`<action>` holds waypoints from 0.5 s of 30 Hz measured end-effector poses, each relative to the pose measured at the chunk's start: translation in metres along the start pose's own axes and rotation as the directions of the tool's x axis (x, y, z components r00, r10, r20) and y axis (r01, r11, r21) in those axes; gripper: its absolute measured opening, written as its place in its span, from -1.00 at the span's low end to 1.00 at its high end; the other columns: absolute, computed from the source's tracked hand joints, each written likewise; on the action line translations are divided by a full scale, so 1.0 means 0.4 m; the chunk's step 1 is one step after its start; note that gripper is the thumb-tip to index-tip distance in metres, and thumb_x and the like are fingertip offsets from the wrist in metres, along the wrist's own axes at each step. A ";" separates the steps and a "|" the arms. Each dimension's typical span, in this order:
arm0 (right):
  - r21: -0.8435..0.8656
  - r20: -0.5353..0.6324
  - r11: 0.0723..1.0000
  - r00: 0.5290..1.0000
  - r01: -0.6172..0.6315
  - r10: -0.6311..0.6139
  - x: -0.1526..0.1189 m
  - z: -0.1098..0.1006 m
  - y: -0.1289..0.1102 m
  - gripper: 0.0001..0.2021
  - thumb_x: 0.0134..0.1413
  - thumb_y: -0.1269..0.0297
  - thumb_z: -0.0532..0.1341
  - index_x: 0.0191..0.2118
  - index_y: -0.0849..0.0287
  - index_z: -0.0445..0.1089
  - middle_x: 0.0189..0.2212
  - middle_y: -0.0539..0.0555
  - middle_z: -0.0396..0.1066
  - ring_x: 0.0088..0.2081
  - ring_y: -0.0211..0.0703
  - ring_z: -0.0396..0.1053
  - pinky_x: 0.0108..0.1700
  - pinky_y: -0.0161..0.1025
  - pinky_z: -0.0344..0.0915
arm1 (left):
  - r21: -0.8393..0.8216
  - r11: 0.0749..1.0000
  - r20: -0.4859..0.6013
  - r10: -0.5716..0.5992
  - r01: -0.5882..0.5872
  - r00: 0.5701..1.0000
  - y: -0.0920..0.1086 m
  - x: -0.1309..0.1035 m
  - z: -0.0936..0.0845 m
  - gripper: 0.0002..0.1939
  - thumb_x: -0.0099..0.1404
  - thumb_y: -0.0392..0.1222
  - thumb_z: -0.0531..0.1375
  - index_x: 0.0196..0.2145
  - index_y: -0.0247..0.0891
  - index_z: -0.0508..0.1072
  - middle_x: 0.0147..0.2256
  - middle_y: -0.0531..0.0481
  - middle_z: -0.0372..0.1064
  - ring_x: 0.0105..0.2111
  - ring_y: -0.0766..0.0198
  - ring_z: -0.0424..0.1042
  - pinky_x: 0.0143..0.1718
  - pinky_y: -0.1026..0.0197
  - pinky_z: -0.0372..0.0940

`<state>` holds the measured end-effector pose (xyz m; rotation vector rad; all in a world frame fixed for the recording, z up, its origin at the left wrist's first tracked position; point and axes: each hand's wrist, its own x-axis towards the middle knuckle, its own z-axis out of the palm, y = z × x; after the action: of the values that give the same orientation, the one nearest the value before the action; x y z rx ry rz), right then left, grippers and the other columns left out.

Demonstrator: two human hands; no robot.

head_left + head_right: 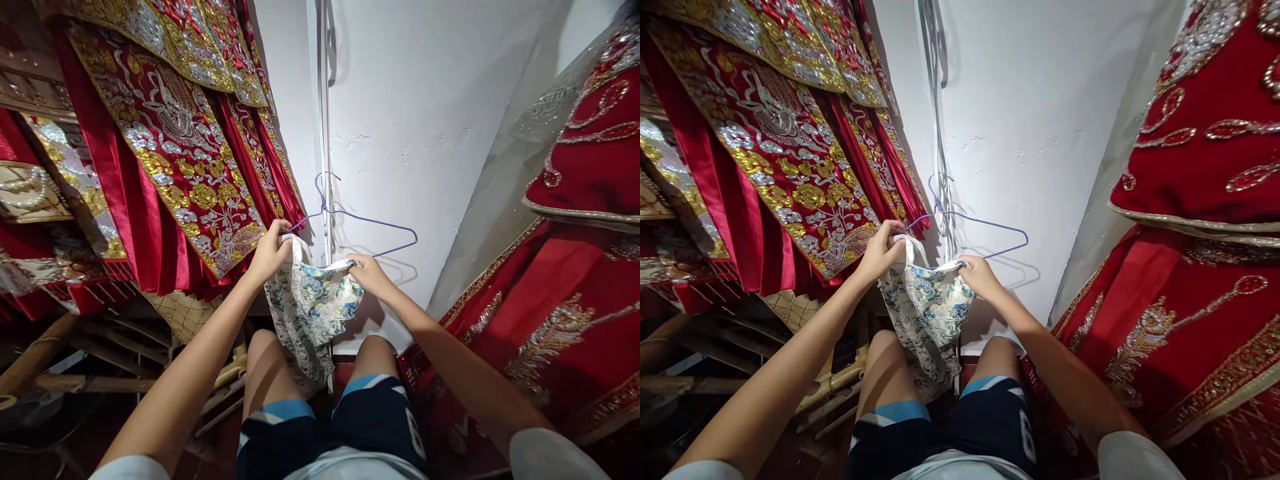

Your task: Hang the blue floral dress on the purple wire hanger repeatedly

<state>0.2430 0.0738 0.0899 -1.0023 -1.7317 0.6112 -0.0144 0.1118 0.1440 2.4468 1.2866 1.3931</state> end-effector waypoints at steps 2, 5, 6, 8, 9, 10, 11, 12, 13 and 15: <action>-0.055 -0.100 0.998 0.995 0.012 -0.018 -0.010 -0.025 0.000 -0.60 -0.11 0.40 0.08 -0.12 0.17 0.48 -0.45 0.00 0.43 -0.43 -0.17 0.30 -0.31 -0.24 0.22 | 0.016 1.000 -0.005 0.004 -0.004 1.000 -0.013 0.012 0.002 -0.69 0.31 -0.22 0.03 -0.02 -0.25 0.39 -0.09 -0.11 0.46 -0.09 0.12 0.42 -0.02 0.13 0.25; -0.186 -0.349 0.981 0.937 -0.047 -0.021 -0.009 -0.098 0.007 -0.25 -0.10 0.39 0.17 0.31 0.17 0.14 -0.48 -0.03 0.44 -0.50 -0.16 0.28 -0.33 -0.20 0.26 | 0.079 0.997 0.000 0.009 -0.009 1.000 -0.033 0.021 -0.007 -0.70 0.34 -0.20 0.00 -0.07 -0.27 0.43 -0.07 -0.15 0.46 -0.05 0.08 0.41 0.02 0.10 0.24; -0.231 -0.402 0.970 0.915 -0.081 -0.020 -0.003 -0.126 0.010 -0.21 -0.10 0.37 0.20 0.34 0.20 0.10 -0.48 -0.02 0.45 -0.48 -0.14 0.30 -0.31 -0.18 0.28 | 0.103 0.994 0.006 0.022 -0.023 1.000 -0.036 0.023 -0.010 -0.71 0.35 -0.19 -0.01 -0.09 -0.28 0.44 -0.10 -0.15 0.45 -0.07 0.08 0.41 0.01 0.09 0.24; -0.292 -0.411 0.947 0.912 -0.135 0.003 0.013 -0.182 0.009 -0.30 -0.12 0.33 0.25 0.24 0.26 0.28 -0.40 0.08 0.51 -0.37 -0.08 0.38 -0.22 -0.14 0.31 | 0.146 0.988 0.030 0.039 -0.043 0.999 -0.036 0.026 -0.017 -0.72 0.36 -0.17 -0.02 -0.13 -0.27 0.44 -0.16 -0.15 0.42 -0.12 0.08 0.40 -0.03 0.09 0.25; -0.292 -0.363 0.945 0.931 -0.149 0.035 0.021 -0.209 0.003 -0.41 -0.12 0.31 0.26 0.13 0.28 0.41 -0.35 0.12 0.53 -0.30 -0.03 0.42 -0.19 -0.13 0.32 | 0.160 0.986 0.034 0.034 -0.039 0.999 -0.035 0.028 -0.020 -0.73 0.36 -0.16 -0.02 -0.16 -0.27 0.43 -0.18 -0.15 0.39 -0.14 0.09 0.39 -0.04 0.09 0.25; -0.265 -0.278 0.951 0.957 -0.160 0.083 0.027 -0.235 -0.008 -0.53 -0.12 0.29 0.28 0.00 0.28 0.51 -0.30 0.15 0.55 -0.24 0.01 0.44 -0.16 -0.13 0.33 | 0.173 0.985 0.025 0.019 -0.023 1.000 -0.035 0.030 -0.024 -0.73 0.37 -0.14 -0.03 -0.17 -0.27 0.42 -0.17 -0.16 0.36 -0.14 0.08 0.37 -0.04 0.08 0.25; -0.210 -0.161 0.962 0.977 -0.175 0.143 0.031 -0.260 -0.022 -0.61 -0.12 0.26 0.31 -0.11 0.28 0.56 -0.28 0.16 0.56 -0.21 0.04 0.46 -0.16 -0.14 0.35 | 0.182 0.983 0.004 -0.005 0.004 1.000 -0.038 0.031 -0.028 -0.73 0.38 -0.11 -0.02 -0.15 -0.27 0.40 -0.14 -0.18 0.33 -0.11 0.07 0.35 -0.01 0.07 0.23; -0.135 -0.024 0.969 0.979 -0.206 0.204 0.033 -0.284 -0.039 -0.65 -0.14 0.22 0.35 -0.17 0.27 0.58 -0.28 0.15 0.57 -0.20 0.05 0.48 -0.17 -0.15 0.36 | 0.186 0.981 -0.024 -0.040 0.044 0.999 -0.043 0.033 -0.034 -0.71 0.38 -0.07 -0.01 -0.12 -0.28 0.37 -0.10 -0.20 0.31 -0.06 0.05 0.34 0.02 0.05 0.22; -0.058 0.109 0.966 0.960 -0.254 0.259 0.034 -0.306 -0.058 -0.64 -0.16 0.19 0.38 -0.20 0.26 0.58 -0.30 0.14 0.58 -0.22 0.05 0.49 -0.20 -0.16 0.39 | 0.186 0.978 -0.046 -0.091 0.098 0.995 -0.051 0.033 -0.040 -0.68 0.38 -0.02 0.00 -0.08 -0.28 0.34 -0.06 -0.22 0.30 -0.03 0.02 0.32 0.04 0.02 0.20; 0.041 0.311 0.930 0.889 -0.365 0.335 0.033 -0.342 -0.091 -0.60 -0.23 0.13 0.45 -0.22 0.26 0.58 -0.36 0.14 0.58 -0.30 0.03 0.51 -0.28 -0.18 0.41 | 0.193 0.960 -0.027 -0.203 0.204 0.979 -0.072 0.033 -0.052 -0.60 0.38 0.09 0.00 -0.06 -0.29 0.32 -0.07 -0.24 0.32 -0.03 -0.03 0.31 0.02 -0.03 0.19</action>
<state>0.3556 0.0584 0.1755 -1.2127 -1.7684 1.1223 -0.0445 0.1326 0.1538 2.3402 1.6964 1.2805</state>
